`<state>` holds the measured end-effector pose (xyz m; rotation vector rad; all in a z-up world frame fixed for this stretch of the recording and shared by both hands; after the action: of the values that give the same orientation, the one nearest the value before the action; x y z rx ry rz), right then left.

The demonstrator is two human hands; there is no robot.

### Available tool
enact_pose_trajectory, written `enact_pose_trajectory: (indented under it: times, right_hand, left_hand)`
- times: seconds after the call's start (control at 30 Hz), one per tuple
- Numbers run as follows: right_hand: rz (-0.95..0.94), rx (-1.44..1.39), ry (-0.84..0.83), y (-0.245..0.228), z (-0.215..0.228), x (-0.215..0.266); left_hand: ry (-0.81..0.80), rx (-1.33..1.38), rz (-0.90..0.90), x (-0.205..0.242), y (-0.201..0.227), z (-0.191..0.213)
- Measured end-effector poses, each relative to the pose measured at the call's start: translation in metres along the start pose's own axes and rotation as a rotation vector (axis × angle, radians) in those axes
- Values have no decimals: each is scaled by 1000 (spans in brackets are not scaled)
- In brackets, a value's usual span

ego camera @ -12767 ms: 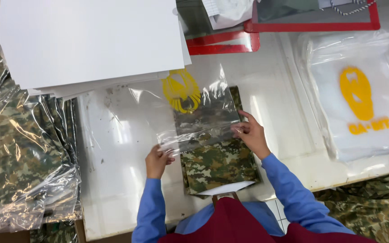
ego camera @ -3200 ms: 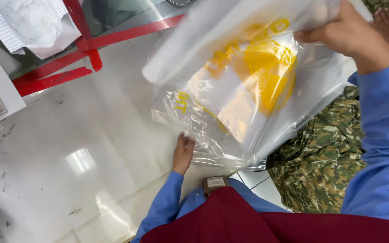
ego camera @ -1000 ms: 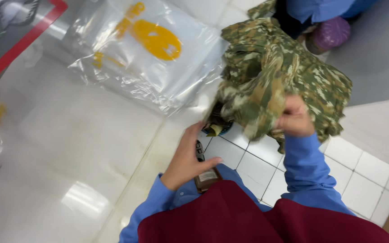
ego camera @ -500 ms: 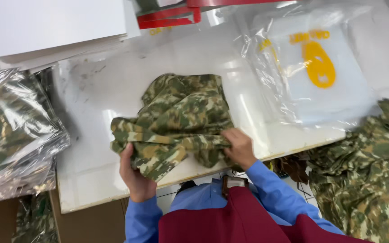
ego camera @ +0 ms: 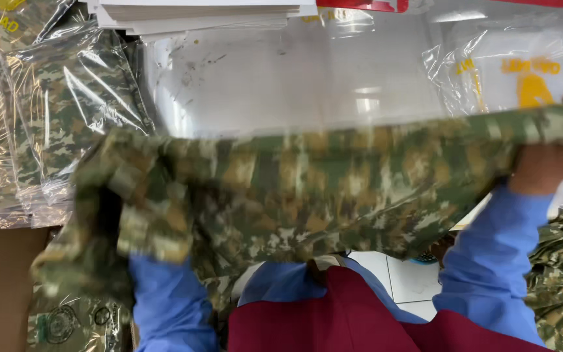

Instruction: The person folds camouflage garments using a cardboard insert and places them into plastic bags.

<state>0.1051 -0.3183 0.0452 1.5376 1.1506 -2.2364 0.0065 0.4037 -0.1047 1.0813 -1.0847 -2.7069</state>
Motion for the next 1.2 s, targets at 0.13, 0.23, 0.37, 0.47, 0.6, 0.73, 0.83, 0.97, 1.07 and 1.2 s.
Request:
enact_pose_trajectory:
  times: [0.13,0.23,0.37,0.47,0.6,0.73,0.83,0.97,1.07,1.2]
  right_hand:
    - [241,465,-226,-31,-134,-7]
    - [-74,489,-505,-21,-181,76]
    - [-304,625,-1043,-7,-180,243]
    - [-550,618,-732,27,-119,264]
    - [-460,833,-306,82,-66,249]
    - [-884,367,-567,146,-64,229]
    - [-1145,-211,-162,110,-38,118]
    - [-813,-354,92,48,14,0]
    - [-857,-364,238,81,-42,-39]
    - [-645,-504,-195,125,-133,-75]
  left_hand:
    - [-218,287,383,-108,14,-135]
    - [-343,213,423,-57,33,-180]
    - [-527,-496,247,56,24,-155]
    - [-179,-611,601,134,-19,-77]
    - [-203,-575,722,193,-18,-74]
    - [-322,272,1220,182,-9,-62]
    - [129,906,1324,110,27,10]
    - [354,842,931,6,42,88]
    - [-28,434,765,-100,49,24]
    - [103,548,718,-186,8,-49]
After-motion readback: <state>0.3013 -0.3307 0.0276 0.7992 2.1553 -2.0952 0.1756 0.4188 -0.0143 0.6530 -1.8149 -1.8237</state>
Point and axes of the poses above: each hand's wrist, its own x-axis away from the middle knuckle, its own z-axis out of the back of the hand, y = z × x, the point moved 7 cm from there along -x, towards the middle knuckle
